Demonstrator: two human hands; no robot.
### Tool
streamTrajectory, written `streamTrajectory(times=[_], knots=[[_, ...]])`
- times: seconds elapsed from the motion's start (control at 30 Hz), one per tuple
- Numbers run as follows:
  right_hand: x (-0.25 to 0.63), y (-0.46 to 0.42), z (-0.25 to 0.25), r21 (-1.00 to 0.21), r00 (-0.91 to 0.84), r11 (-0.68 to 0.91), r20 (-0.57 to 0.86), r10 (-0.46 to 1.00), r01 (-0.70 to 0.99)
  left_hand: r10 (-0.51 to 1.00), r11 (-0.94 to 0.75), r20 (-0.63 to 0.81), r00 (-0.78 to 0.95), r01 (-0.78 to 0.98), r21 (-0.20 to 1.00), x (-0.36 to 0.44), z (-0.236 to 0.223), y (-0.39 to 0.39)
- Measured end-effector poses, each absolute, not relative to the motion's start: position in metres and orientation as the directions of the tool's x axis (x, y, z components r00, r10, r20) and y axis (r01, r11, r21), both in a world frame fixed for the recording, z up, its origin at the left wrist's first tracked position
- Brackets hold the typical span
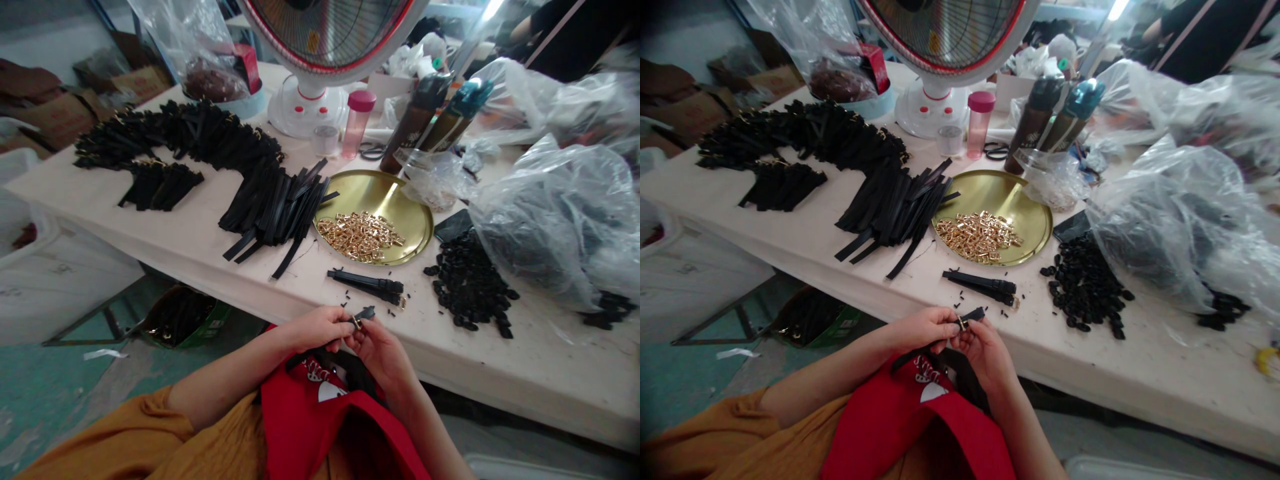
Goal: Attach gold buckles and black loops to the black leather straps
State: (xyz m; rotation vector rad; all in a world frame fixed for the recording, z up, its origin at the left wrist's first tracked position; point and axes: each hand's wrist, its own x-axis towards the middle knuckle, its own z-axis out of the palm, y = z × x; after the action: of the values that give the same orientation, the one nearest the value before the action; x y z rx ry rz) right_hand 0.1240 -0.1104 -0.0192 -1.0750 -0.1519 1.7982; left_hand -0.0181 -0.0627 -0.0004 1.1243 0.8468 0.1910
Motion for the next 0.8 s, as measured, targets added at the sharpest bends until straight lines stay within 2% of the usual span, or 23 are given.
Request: streamTrajectory(times=[0.13,0.23,0.4,0.53,0.63,0.8], knots=[[0.123,-0.111,-0.016,-0.658,-0.085,-0.453,-0.511,0.855,-0.601,0.557,0.404,-0.469,0.686,0.27,0.874,-0.018,-0.005,-0.062],[0.123,-0.113,-0.016,-0.759,0.019,-0.403,-0.478,0.878,-0.511,0.577,0.354,-0.457,0.677,0.296,0.887,-0.018,-0.005,-0.062],[0.124,-0.116,-0.016,-0.935,0.18,-0.311,-0.34,0.923,-0.169,0.655,0.255,-0.451,0.607,0.384,0.887,-0.015,0.001,-0.063],[0.125,-0.116,-0.013,-0.97,0.255,-0.241,-0.224,0.941,0.038,0.727,0.215,-0.438,0.529,0.43,0.877,-0.01,0.006,-0.067],[0.129,-0.115,-0.012,-0.958,0.201,-0.284,-0.285,0.937,-0.034,0.759,0.193,-0.421,0.497,0.446,0.874,-0.008,0.009,-0.068],[0.132,-0.112,-0.012,-0.81,0.008,-0.404,-0.45,0.893,-0.424,0.781,0.129,-0.352,0.516,0.418,0.899,-0.009,0.011,-0.07]])
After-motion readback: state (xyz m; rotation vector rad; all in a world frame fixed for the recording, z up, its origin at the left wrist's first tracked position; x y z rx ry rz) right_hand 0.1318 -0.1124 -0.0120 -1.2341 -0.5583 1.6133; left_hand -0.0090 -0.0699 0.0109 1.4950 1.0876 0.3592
